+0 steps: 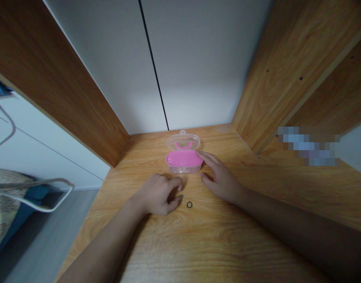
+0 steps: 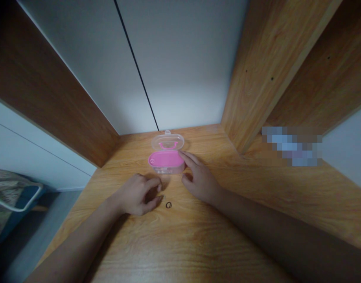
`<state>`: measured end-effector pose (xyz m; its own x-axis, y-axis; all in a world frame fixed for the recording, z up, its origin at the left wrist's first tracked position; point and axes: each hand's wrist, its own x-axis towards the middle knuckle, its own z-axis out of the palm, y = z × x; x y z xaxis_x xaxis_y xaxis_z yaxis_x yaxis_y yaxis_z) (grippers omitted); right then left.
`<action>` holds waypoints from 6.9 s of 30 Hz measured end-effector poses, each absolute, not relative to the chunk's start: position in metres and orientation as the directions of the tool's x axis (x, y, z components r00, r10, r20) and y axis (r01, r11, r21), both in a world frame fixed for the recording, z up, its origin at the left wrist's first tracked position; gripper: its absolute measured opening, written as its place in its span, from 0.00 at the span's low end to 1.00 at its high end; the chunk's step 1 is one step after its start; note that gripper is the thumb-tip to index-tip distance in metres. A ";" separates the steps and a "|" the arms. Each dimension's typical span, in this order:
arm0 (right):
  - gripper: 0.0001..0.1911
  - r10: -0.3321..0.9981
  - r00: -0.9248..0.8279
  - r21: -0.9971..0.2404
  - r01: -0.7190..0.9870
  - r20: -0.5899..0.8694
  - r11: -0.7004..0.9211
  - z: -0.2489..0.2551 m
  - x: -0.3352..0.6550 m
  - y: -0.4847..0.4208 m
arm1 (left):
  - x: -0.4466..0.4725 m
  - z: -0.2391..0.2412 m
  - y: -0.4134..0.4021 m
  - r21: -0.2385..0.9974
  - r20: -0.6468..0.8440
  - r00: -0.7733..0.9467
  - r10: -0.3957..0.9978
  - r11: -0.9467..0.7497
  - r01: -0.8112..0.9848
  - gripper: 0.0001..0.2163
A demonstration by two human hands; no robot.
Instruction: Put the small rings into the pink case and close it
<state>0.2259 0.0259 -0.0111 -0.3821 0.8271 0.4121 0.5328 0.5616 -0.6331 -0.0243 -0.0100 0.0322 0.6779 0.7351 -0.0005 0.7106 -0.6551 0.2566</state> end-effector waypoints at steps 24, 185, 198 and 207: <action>0.40 0.820 -0.391 -0.627 0.530 0.417 0.571 -0.011 0.226 0.026 | -0.027 0.026 -0.006 0.244 0.053 0.668 0.742 -0.658 0.712 0.06; 0.46 0.856 -0.387 -0.727 0.468 0.343 0.503 -0.007 0.227 0.022 | -0.024 0.024 -0.006 0.186 0.055 0.625 0.778 -0.624 0.759 0.10; 0.45 0.846 -0.397 -0.706 0.479 0.355 0.521 -0.006 0.227 0.023 | -0.021 0.022 -0.007 0.159 0.073 0.650 0.756 -0.652 0.741 0.15; 0.45 0.849 -0.397 -0.711 0.479 0.349 0.516 -0.006 0.227 0.023 | -0.021 0.021 -0.006 0.262 0.060 0.650 0.758 -0.640 0.722 0.08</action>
<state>0.2271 0.0225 -0.0062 -0.3966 0.8490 0.3493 0.4786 0.5159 -0.7105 -0.0213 -0.0063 0.0206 0.6500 0.7576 0.0596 0.7222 -0.6403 0.2615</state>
